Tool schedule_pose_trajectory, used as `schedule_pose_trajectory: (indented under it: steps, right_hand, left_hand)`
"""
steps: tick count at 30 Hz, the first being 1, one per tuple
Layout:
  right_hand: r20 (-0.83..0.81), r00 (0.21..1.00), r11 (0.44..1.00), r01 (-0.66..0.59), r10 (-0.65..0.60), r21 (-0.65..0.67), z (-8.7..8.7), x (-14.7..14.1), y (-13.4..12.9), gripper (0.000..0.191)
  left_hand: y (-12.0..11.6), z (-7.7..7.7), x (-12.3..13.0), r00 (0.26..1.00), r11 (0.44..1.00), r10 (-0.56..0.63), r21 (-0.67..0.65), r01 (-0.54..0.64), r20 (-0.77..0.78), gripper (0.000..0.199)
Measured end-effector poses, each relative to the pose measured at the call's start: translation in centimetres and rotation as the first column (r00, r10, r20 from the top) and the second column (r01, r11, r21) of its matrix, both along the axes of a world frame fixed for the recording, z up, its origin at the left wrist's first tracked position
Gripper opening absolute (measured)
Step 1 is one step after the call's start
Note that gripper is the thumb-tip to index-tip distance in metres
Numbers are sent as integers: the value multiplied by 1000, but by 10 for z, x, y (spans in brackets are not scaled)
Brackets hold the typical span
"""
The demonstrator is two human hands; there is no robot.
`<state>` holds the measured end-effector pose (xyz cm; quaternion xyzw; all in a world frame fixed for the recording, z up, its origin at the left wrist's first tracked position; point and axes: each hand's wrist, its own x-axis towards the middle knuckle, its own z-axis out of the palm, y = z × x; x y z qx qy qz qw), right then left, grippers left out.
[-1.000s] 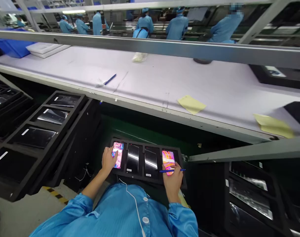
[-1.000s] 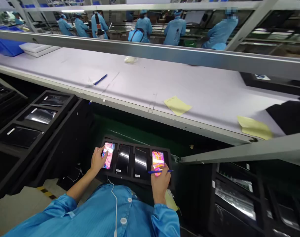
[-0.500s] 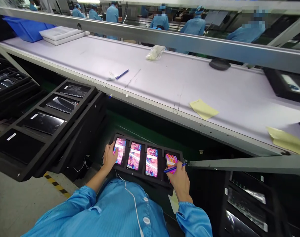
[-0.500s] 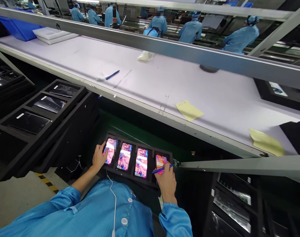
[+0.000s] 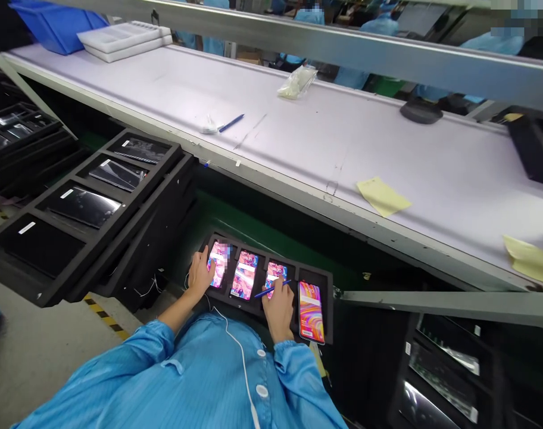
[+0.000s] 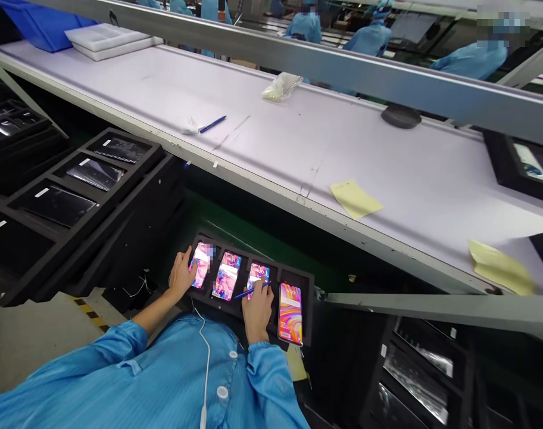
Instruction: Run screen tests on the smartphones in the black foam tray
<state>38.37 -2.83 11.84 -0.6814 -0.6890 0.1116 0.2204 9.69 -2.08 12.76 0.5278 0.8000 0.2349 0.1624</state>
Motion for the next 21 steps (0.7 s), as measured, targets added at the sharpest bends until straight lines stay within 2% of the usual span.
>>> schedule_pose_trajectory:
  steps: [4,7,10,13,16,18,21]
  right_hand:
    - [149,989,1000,1,-2,4,5,5,12,44]
    - [263,965,998,13,4,-63,17,11,20,47]
    - [285,958,988,31,14,-153,27,17,18,47]
    - [255,967,977,26,30,-213,31,24,8,40]
    - [174,984,985,-5,36,-173,32,18,1,35]
    - [55,995,989,-78,86,-124,30,0,3,34]
    - [-114,975,975,-201,190,-90,26,-45,8,31]
  left_hand:
    - [0,-1,1,1000,1000,-10,19,10,-19,62]
    - [-1,-1,2,1000,1000,-7,16,7,-23,61]
    - [-1,-2,2,1000,1000,0,6,0,-16,62]
    - [-1,-5,2,1000,1000,-13,4,14,-15,62]
    - [-1,-8,2,1000,1000,-24,3,24,-13,63]
    - [-1,-9,3,1000,1000,-25,8,25,-12,64]
    - [0,-9,4,999,999,-35,5,35,-22,64]
